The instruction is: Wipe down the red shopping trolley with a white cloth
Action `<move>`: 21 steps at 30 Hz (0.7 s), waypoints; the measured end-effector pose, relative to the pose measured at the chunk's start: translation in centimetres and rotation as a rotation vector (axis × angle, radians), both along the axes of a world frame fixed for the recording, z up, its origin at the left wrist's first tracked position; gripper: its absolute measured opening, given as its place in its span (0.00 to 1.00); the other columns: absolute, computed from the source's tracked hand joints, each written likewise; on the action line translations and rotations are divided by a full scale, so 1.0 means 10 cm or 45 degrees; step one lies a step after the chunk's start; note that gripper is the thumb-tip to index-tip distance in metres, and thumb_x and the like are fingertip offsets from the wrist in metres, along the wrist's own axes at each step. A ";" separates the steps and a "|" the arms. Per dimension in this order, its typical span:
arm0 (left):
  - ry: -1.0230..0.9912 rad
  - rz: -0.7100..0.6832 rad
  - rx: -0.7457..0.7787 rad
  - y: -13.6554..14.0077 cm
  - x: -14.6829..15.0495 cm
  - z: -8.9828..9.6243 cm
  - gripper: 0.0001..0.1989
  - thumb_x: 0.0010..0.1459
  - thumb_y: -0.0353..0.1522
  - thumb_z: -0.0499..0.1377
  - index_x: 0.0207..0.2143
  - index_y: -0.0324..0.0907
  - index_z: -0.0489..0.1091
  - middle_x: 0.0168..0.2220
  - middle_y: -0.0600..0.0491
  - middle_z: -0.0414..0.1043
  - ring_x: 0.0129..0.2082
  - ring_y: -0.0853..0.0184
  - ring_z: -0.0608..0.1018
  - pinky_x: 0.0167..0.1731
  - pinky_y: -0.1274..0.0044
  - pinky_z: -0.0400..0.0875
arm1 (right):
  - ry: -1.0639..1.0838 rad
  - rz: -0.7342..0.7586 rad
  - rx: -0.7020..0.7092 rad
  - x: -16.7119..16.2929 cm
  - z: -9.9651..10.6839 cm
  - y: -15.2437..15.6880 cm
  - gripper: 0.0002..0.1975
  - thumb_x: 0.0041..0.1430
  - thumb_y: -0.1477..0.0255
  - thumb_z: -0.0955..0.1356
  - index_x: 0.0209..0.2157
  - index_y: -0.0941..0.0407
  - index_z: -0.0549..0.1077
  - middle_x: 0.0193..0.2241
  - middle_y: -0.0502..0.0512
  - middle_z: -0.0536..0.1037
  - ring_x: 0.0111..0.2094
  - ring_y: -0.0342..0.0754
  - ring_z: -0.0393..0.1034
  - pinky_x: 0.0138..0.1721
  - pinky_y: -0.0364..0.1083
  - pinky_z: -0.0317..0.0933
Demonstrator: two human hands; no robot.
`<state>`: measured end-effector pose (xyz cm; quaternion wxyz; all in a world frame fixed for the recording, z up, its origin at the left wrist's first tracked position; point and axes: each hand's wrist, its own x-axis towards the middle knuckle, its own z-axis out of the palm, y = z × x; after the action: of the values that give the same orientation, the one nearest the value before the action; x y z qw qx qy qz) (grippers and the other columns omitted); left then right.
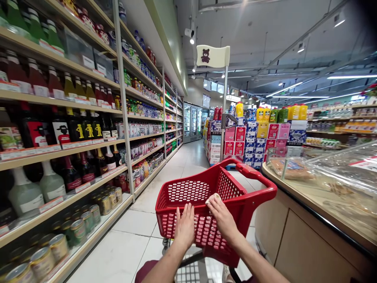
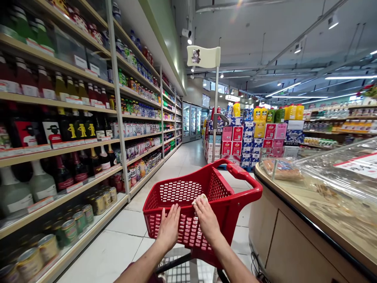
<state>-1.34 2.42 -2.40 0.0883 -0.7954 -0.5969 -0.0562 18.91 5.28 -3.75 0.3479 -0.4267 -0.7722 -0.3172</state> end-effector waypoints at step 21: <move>-0.048 0.110 0.105 0.05 -0.16 -0.22 0.37 0.44 0.22 0.44 0.59 0.36 0.41 0.61 0.47 0.40 0.61 0.61 0.42 0.57 0.59 0.39 | 0.076 0.035 -0.017 -0.37 -0.20 0.07 0.24 0.54 0.84 0.55 0.52 0.56 0.63 0.53 0.56 0.64 0.58 0.49 0.47 0.56 0.54 0.50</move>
<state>-2.92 2.93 -4.60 0.1121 -0.7633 -0.6296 -0.0920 15.18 5.95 -5.72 0.3721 -0.4278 -0.7694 -0.2943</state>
